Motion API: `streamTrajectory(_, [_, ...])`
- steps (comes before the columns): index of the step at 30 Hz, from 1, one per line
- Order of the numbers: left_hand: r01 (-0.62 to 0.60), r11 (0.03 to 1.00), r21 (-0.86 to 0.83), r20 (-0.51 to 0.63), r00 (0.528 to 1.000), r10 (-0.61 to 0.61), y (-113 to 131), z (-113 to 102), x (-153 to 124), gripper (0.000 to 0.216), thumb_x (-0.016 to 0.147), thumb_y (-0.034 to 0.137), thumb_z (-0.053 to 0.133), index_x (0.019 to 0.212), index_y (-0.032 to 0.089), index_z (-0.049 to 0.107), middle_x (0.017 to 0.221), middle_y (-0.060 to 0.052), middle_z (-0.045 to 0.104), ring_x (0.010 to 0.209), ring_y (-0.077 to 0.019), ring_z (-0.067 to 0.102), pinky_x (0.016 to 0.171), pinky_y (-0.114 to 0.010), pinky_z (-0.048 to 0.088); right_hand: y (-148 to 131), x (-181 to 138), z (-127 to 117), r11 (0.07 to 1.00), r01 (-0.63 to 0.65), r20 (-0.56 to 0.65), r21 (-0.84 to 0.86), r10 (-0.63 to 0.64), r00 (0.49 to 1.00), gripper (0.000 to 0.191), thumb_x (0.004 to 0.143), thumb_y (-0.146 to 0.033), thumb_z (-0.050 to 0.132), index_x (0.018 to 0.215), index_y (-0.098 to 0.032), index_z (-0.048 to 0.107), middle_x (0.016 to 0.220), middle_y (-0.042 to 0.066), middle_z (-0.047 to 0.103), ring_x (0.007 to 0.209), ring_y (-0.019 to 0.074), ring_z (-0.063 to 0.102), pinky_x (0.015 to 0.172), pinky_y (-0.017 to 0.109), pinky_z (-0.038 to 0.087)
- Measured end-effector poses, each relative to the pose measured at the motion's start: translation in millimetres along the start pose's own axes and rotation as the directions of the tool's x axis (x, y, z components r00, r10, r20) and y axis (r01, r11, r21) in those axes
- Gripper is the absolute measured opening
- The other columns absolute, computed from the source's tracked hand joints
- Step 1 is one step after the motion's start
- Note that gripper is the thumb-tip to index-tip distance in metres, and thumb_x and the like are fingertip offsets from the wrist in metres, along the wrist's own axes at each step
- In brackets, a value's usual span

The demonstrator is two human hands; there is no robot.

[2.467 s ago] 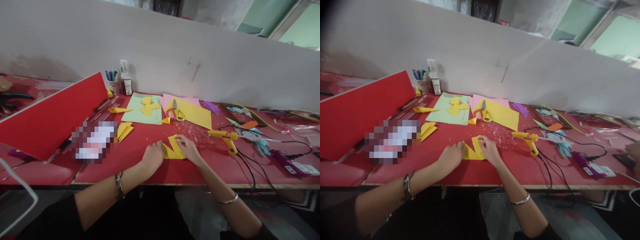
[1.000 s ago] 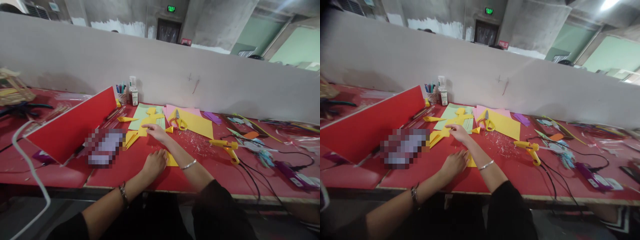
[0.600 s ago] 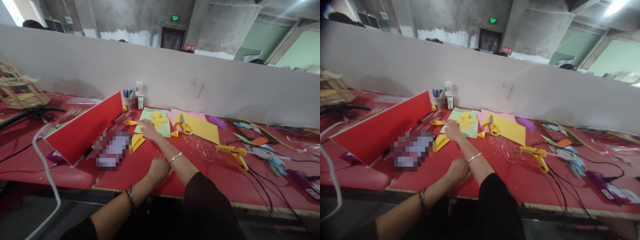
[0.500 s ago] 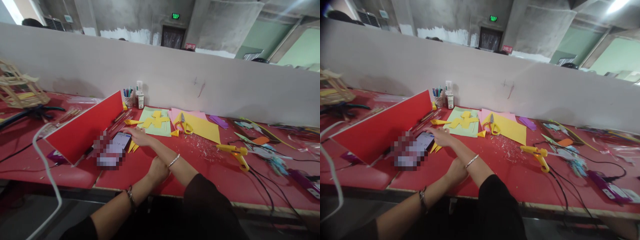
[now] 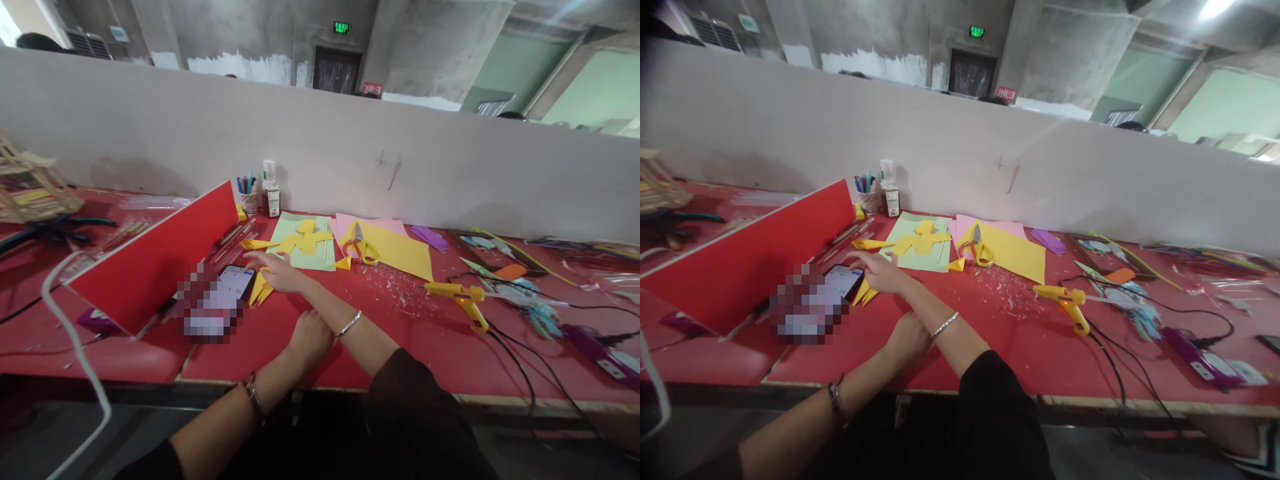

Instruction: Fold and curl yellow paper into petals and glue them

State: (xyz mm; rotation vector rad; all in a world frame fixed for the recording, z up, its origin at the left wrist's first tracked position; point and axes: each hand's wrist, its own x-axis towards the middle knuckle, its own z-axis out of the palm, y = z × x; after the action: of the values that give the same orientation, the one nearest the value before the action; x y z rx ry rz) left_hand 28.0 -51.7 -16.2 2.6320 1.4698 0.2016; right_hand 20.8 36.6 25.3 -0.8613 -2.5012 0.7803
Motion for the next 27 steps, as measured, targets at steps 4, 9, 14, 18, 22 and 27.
streamTrajectory(4, [0.077, 0.997, 0.013, -0.150, 0.986, -0.074, 1, 5, -4, 0.035, 0.078, 0.026, 0.043, 0.105, 0.005, 0.053, 0.103, -0.019, 0.058, 0.096, -0.0280, 0.053, 0.077, -0.038, 0.043, 8, -22, -27, 0.995, 0.002, -0.218, 0.097, 0.019, 0.976, 0.035, 0.072, -0.006, 0.035, 0.102, -0.018, 0.049, 0.081, 0.000, 0.060, 0.080, 0.0112, 0.055, 0.085, 0.032, 0.034])
streamTrajectory(9, [0.112, 0.986, -0.122, -0.216, 0.967, -0.136, -6, 5, -8, 0.070, 0.066, 0.040, 0.058, 0.121, 0.005, 0.034, 0.116, -0.021, 0.048, 0.108, -0.0312, 0.044, 0.085, -0.043, 0.039, 20, -85, -58, 0.986, -0.147, -0.329, 0.081, 0.166, 0.930, 0.025, 0.074, -0.012, 0.039, 0.095, -0.015, 0.052, 0.077, 0.002, 0.057, 0.075, 0.0117, 0.054, 0.075, 0.027, 0.041])
streamTrajectory(14, [0.024, 0.926, -0.377, -0.144, 0.986, -0.084, -15, 0, -7, 0.067, 0.067, 0.021, 0.058, 0.125, 0.015, 0.025, 0.116, -0.013, 0.050, 0.102, -0.0222, 0.050, 0.082, -0.035, 0.042, 27, -146, -47, 0.966, -0.258, -0.255, 0.026, 0.256, 0.932, 0.040, 0.071, -0.020, 0.048, 0.111, -0.018, 0.044, 0.099, 0.007, 0.054, 0.091, 0.0160, 0.051, 0.082, 0.033, 0.039])
streamTrajectory(18, [0.051, 0.910, -0.411, -0.108, 0.989, -0.104, -13, -3, -13, 0.071, 0.069, 0.013, 0.054, 0.129, 0.014, 0.015, 0.113, -0.014, 0.053, 0.099, -0.0209, 0.053, 0.075, -0.031, 0.045, 25, -172, -24, 0.934, -0.357, -0.344, 0.034, 0.346, 0.873, 0.060, 0.067, -0.028, 0.057, 0.121, -0.021, 0.033, 0.119, 0.009, 0.043, 0.108, 0.0206, 0.040, 0.091, 0.039, 0.033])
streamTrajectory(22, [0.102, 0.957, -0.272, -0.081, 0.988, -0.128, -10, -6, -21, 0.066, 0.074, 0.013, 0.048, 0.130, 0.016, 0.014, 0.107, -0.012, 0.057, 0.089, -0.0211, 0.058, 0.066, -0.029, 0.048, 14, -182, -11, 0.910, -0.394, -0.401, 0.127, 0.411, 0.819, 0.059, 0.071, -0.028, 0.052, 0.124, -0.024, 0.026, 0.106, 0.006, 0.051, 0.090, 0.0173, 0.050, 0.087, 0.041, 0.035])
streamTrajectory(27, [0.041, 0.985, -0.165, -0.110, 0.992, -0.060, -7, -2, -26, 0.057, 0.078, 0.009, 0.038, 0.131, 0.017, 0.016, 0.098, -0.010, 0.061, 0.079, -0.0175, 0.061, 0.063, -0.026, 0.048, 8, -181, -3, 0.899, -0.423, -0.345, 0.110, 0.434, 0.832, 0.049, 0.071, -0.014, 0.047, 0.118, -0.022, 0.033, 0.090, 0.002, 0.056, 0.072, 0.0142, 0.052, 0.081, 0.039, 0.038])
